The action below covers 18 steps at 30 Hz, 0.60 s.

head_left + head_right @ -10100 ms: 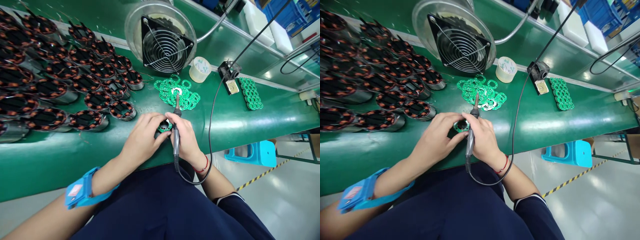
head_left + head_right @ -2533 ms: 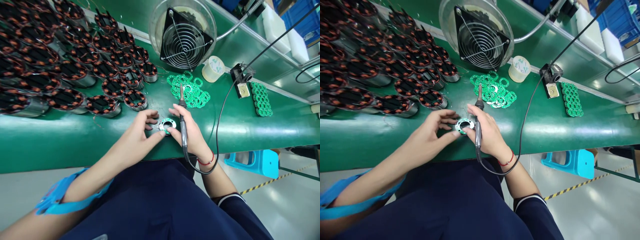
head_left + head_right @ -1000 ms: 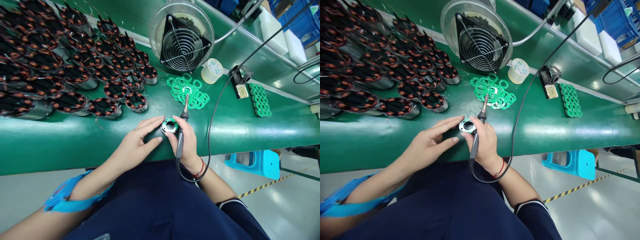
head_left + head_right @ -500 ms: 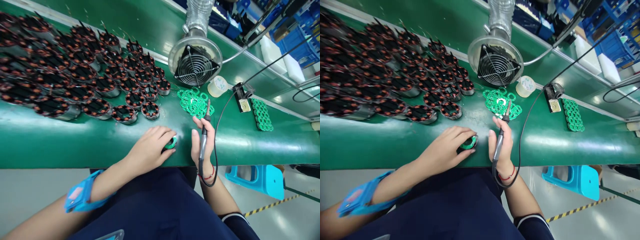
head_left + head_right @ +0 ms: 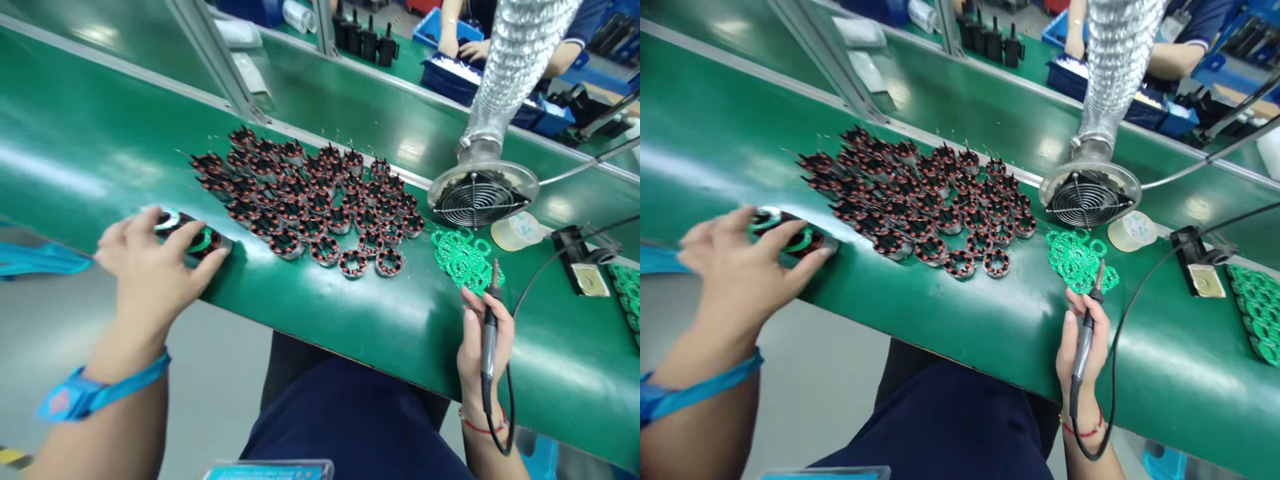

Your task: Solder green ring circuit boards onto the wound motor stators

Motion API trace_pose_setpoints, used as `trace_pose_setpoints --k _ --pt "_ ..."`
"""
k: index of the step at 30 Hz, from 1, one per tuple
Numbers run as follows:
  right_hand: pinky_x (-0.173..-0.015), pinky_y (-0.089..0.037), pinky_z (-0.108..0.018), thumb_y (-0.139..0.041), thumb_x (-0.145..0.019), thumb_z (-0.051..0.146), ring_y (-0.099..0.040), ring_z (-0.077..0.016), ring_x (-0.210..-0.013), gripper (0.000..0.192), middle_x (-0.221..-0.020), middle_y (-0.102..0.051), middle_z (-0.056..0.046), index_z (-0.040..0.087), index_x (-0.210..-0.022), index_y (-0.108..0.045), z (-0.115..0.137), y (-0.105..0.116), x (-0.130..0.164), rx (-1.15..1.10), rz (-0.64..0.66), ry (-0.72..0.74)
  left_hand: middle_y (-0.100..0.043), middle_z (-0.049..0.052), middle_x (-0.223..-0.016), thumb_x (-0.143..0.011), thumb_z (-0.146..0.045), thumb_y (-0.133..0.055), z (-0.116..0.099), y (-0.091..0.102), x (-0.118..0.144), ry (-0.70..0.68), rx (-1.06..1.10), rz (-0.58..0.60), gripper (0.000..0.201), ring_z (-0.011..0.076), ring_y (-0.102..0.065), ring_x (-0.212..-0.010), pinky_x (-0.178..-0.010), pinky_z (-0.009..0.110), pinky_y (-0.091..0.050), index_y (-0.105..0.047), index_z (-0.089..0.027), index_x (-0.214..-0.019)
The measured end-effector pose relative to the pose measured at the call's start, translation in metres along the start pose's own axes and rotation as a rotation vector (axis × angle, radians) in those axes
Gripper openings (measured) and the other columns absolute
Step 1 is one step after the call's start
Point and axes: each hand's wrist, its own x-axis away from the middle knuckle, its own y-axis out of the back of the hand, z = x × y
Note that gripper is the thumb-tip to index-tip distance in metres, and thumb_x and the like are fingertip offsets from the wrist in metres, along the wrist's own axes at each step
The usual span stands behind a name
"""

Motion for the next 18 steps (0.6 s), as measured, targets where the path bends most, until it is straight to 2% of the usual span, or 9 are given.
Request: trace_pose_setpoints --k 2,4,8,10,12,14,16,18 --pt "-0.095 -0.059 -0.042 -0.077 -0.089 0.036 -0.080 -0.0239 -0.102 0.035 -0.109 -0.083 -0.010 0.021 -0.119 -0.066 -0.002 0.002 0.000 -0.007 -0.038 -0.043 -0.045 0.026 -0.161 -0.101 -0.064 -0.043 0.013 0.001 -0.019 0.054 -0.021 0.108 0.069 0.0480 -0.038 -0.147 -0.119 0.068 -0.030 -0.059 -0.012 -0.144" --pt "-0.097 -0.058 -0.044 -0.080 -0.086 0.038 -0.080 -0.0247 -0.102 0.038 -0.107 -0.083 -0.010 0.021 -0.117 -0.066 -0.006 0.004 0.000 -0.017 -0.078 -0.075 -0.050 0.026 -0.156 -0.101 -0.064 -0.042 0.024 -0.001 -0.036 0.079 -0.027 0.152 0.070 0.0459 -0.040 -0.143 -0.118 0.065 -0.031 -0.057 -0.012 -0.145" --pt "-0.100 -0.056 -0.048 -0.081 -0.084 0.042 -0.079 -0.0259 -0.102 0.041 -0.105 -0.082 -0.010 0.020 -0.116 -0.066 -0.011 0.003 -0.002 -0.028 -0.080 -0.144 -0.054 0.026 -0.151 -0.098 -0.055 -0.048 0.039 -0.010 -0.067 0.100 -0.008 0.110 0.067 0.0410 -0.043 -0.141 -0.121 0.060 -0.030 -0.057 -0.008 -0.144" --pt "-0.100 -0.056 -0.049 -0.080 -0.085 0.042 -0.079 -0.0259 -0.102 0.041 -0.106 -0.082 -0.011 0.020 -0.116 -0.066 -0.012 0.003 -0.002 -0.021 -0.061 -0.137 -0.046 0.029 -0.156 -0.096 -0.049 -0.049 0.041 -0.011 -0.079 0.118 0.015 0.061 0.069 0.0422 -0.041 -0.144 -0.122 0.062 -0.029 -0.051 -0.002 -0.147" --pt "-0.101 -0.056 -0.049 -0.078 -0.086 0.042 -0.079 -0.0257 -0.102 0.038 -0.106 -0.083 -0.011 0.020 -0.116 -0.067 -0.012 0.003 -0.002 -0.007 -0.043 -0.110 -0.037 0.033 -0.160 -0.096 -0.046 -0.049 0.035 -0.008 -0.082 0.144 0.035 -0.022 0.073 0.0458 -0.035 -0.148 -0.122 0.066 -0.027 -0.045 0.003 -0.150" --pt "-0.099 -0.057 -0.049 -0.077 -0.088 0.040 -0.080 -0.0257 -0.101 0.035 -0.104 -0.083 -0.010 0.021 -0.115 -0.066 -0.010 0.003 0.000 -0.002 -0.046 -0.083 -0.043 0.029 -0.155 -0.099 -0.043 -0.046 0.021 -0.002 -0.074 0.128 0.067 -0.090 0.065 0.0423 -0.039 -0.147 -0.122 0.064 -0.031 -0.045 0.000 -0.148" --pt "-0.093 -0.060 -0.046 -0.076 -0.090 0.039 -0.081 -0.0253 -0.096 0.032 -0.101 -0.084 -0.009 0.022 -0.115 -0.066 -0.008 0.002 0.001 -0.007 -0.069 -0.056 -0.059 0.017 -0.137 -0.102 -0.038 -0.045 0.000 0.005 -0.055 0.009 0.118 -0.087 0.044 0.0325 -0.052 -0.136 -0.118 0.055 -0.041 -0.054 -0.012 -0.136" --pt "-0.085 -0.061 -0.043 -0.074 -0.091 0.038 -0.082 -0.0245 -0.089 0.028 -0.096 -0.084 -0.007 0.023 -0.114 -0.066 -0.004 0.001 0.001 -0.009 -0.089 -0.020 -0.063 0.013 -0.126 -0.102 -0.036 -0.051 -0.025 0.009 -0.032 -0.206 0.139 -0.044 0.029 0.0314 -0.056 -0.131 -0.116 0.055 -0.043 -0.060 -0.017 -0.123"
